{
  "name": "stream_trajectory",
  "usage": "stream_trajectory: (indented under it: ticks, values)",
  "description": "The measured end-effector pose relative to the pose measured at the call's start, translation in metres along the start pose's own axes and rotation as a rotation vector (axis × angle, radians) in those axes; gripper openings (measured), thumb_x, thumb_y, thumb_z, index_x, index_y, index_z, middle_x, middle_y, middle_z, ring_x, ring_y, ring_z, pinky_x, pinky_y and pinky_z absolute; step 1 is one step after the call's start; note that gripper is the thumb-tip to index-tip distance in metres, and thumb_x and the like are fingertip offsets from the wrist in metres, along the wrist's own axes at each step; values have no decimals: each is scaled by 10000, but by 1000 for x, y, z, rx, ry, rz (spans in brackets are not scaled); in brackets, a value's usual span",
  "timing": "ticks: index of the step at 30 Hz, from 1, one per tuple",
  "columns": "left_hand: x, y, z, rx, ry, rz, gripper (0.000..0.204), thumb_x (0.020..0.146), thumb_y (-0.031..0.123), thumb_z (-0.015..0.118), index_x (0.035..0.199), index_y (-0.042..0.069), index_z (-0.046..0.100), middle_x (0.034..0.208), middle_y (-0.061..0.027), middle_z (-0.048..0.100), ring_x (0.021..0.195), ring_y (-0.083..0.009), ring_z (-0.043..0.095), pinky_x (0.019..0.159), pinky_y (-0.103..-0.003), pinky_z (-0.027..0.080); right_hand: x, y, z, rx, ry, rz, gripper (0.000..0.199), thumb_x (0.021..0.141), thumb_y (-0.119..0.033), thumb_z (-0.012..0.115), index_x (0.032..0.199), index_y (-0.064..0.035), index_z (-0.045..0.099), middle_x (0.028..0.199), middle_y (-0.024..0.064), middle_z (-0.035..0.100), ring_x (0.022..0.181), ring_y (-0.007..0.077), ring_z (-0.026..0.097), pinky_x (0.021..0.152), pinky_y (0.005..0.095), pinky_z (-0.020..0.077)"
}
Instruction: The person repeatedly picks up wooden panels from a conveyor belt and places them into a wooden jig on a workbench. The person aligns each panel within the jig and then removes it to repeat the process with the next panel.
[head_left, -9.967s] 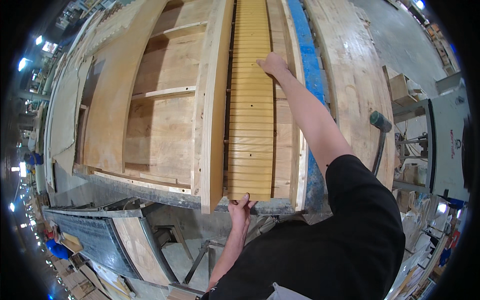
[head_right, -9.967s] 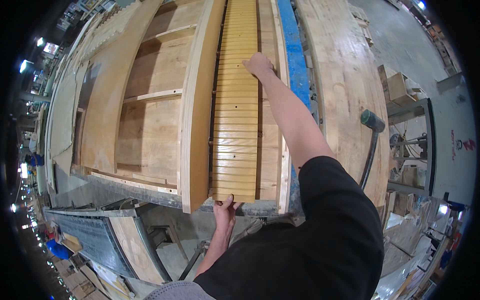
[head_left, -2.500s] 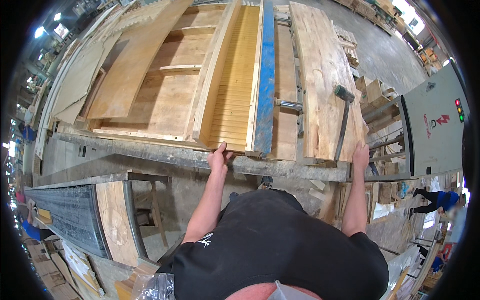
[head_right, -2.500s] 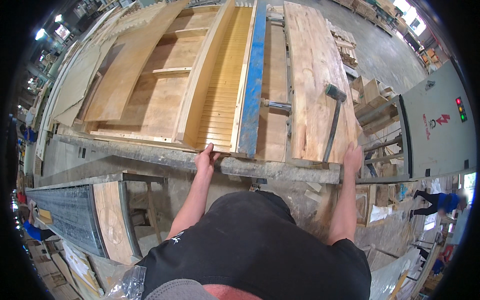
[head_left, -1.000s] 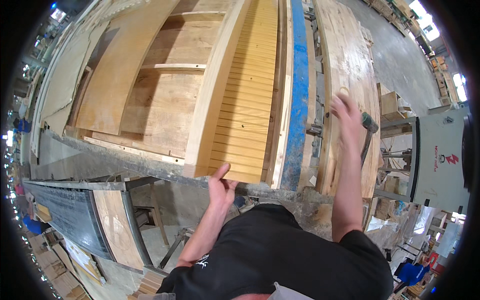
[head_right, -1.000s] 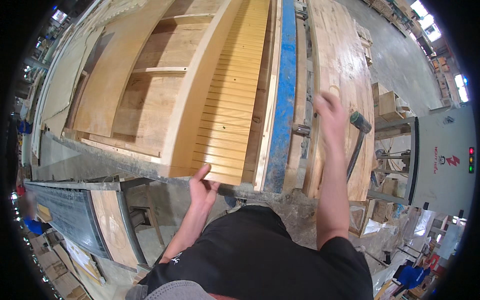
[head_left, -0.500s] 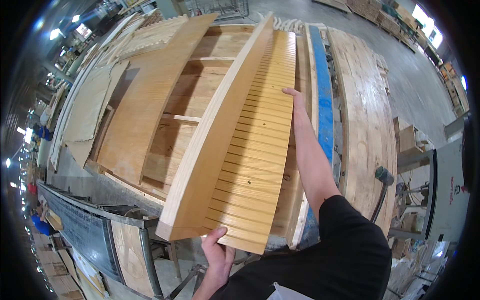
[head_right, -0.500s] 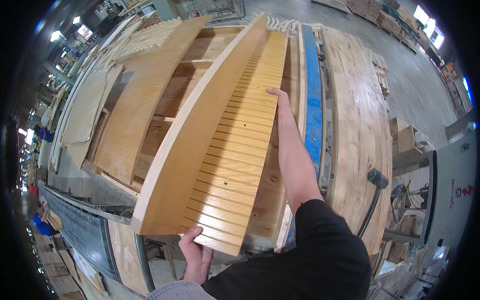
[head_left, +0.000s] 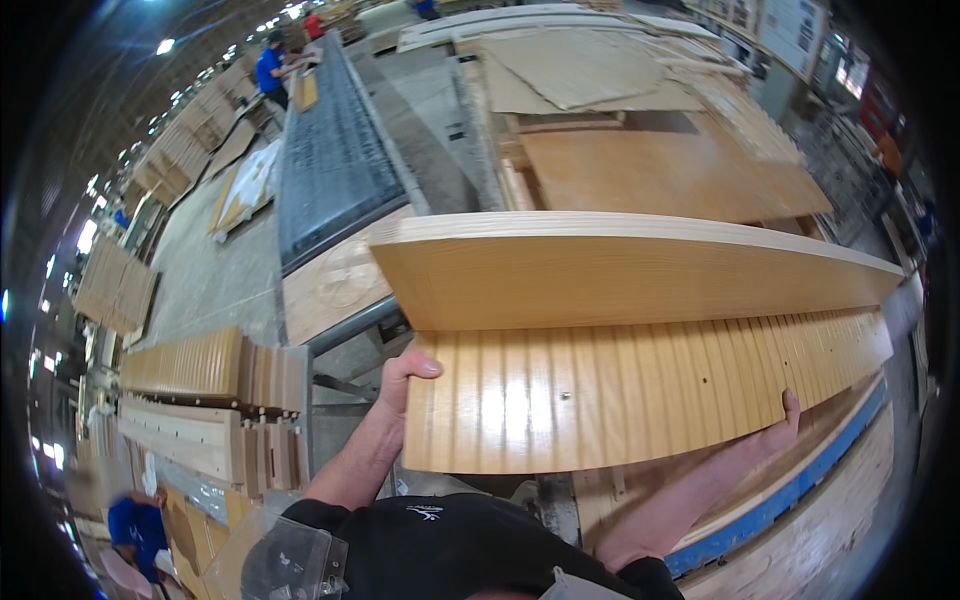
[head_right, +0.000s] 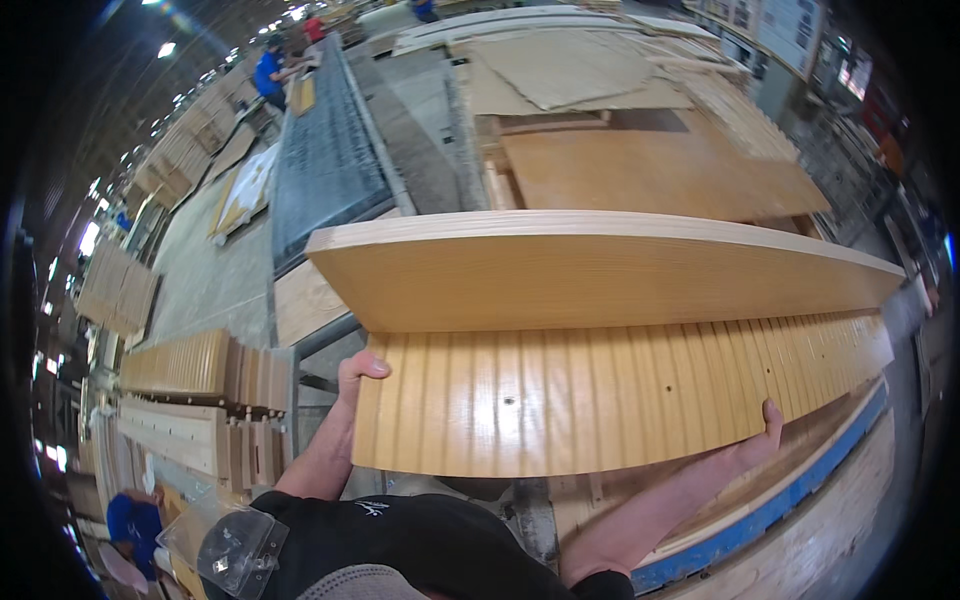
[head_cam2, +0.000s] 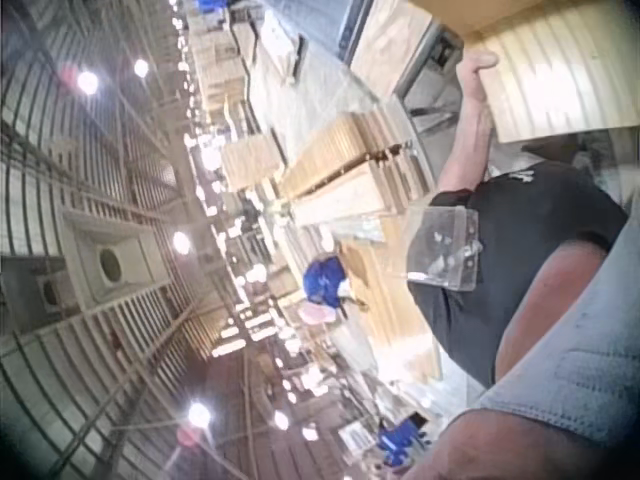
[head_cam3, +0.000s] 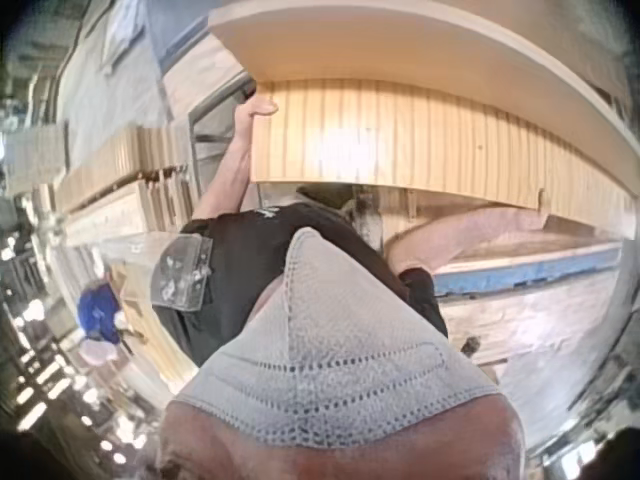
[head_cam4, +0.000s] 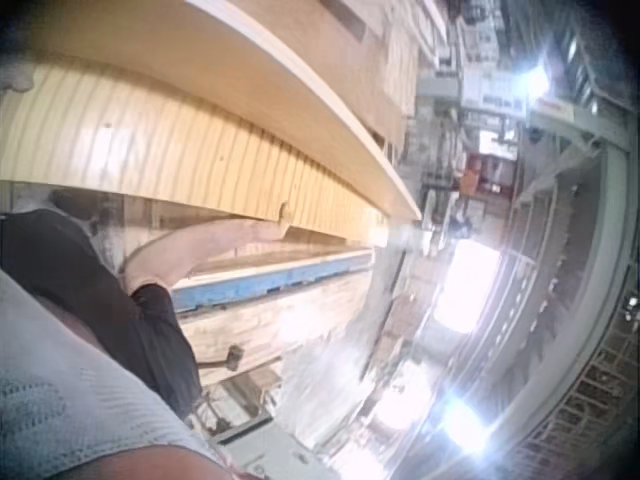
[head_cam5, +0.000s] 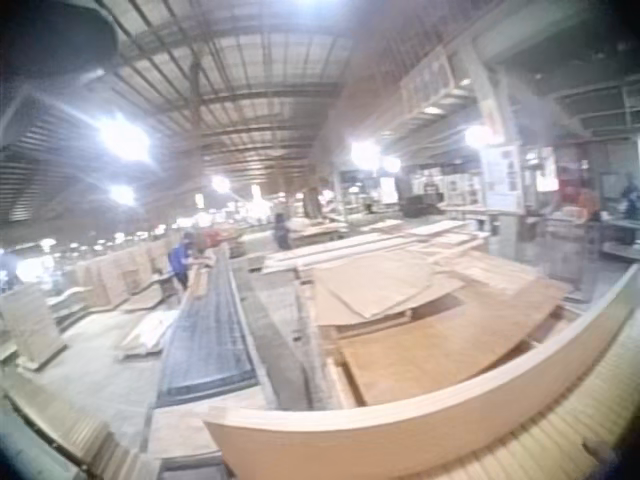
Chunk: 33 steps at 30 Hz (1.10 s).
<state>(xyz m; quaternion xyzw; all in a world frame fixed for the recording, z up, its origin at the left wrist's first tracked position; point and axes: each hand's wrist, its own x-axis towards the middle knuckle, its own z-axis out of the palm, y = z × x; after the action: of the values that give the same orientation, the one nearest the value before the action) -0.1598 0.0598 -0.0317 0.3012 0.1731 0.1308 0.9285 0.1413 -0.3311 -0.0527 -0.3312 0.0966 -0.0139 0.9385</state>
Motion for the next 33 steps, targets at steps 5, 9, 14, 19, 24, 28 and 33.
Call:
stream_trajectory:
  ticks: [5, 9, 14, 19, 24, 28, 33]
  values:
    - [-104, 76, -69, -169, 10, 354, 778, 699, 185, 600, 1432, -39, 466, 1372, -255, 576, 1190, -401, 623, 1060, -513, 493, -101, 48, 123, 40, -199, 78, 658, 881, -176, 541, 1478, 56, 389, 1407, 255, 521, 1280, 391, 548, 1108, 507, 458]
    - [-209, 121, -83, -113, 170, 764, 769, 724, 243, 579, 1438, -22, 470, 1380, -244, 576, 1207, -380, 616, 1041, -514, 507, -179, 93, 223, 37, -405, 116, 589, 885, -165, 545, 1418, 69, 456, 1318, 259, 592, 1157, 388, 638, 1005, 493, 550]
    - [-308, 126, -77, -236, 484, 1072, 666, 773, 302, 584, 1361, -8, 538, 1297, -221, 619, 1162, -345, 635, 974, -468, 541, -272, 187, 320, 149, -635, 335, 473, 773, -55, 603, 1216, 105, 558, 1081, 224, 653, 944, 326, 706, 856, 411, 624]
    - [-351, 134, -96, -96, 850, 1286, 616, 789, 287, 583, 1329, -6, 552, 1272, -211, 623, 1142, -336, 636, 968, -460, 537, -338, 307, 376, 25, -772, 571, 573, 706, -32, 630, 1268, 57, 562, 1124, 201, 656, 1028, 339, 661, 954, 438, 562]
    - [-332, 141, -129, -47, 1025, 1340, 566, 805, 273, 581, 1297, -5, 566, 1246, -201, 627, 1122, -327, 638, 962, -452, 533, -371, 435, 397, 47, -830, 989, 498, 716, 28, 615, 1198, 126, 541, 1093, 222, 629, 984, 343, 662, 908, 442, 568]
    - [-277, 151, -163, -69, 1129, 1356, 526, 817, 261, 580, 1272, -3, 577, 1226, -193, 630, 1106, -319, 639, 958, -445, 530, -381, 545, 408, -30, -761, 1283, 429, 720, 61, 613, 1137, 150, 564, 1057, 222, 629, 969, 355, 667, 878, 449, 575]
    - [-183, 192, -193, -91, 1264, 1356, 477, 833, 247, 578, 1240, -2, 591, 1201, -182, 634, 1085, -310, 641, 952, -437, 526, -349, 673, 440, -212, -761, 1318, 483, 719, 56, 602, 1193, 132, 549, 1108, 232, 633, 1003, 371, 661, 922, 466, 564]
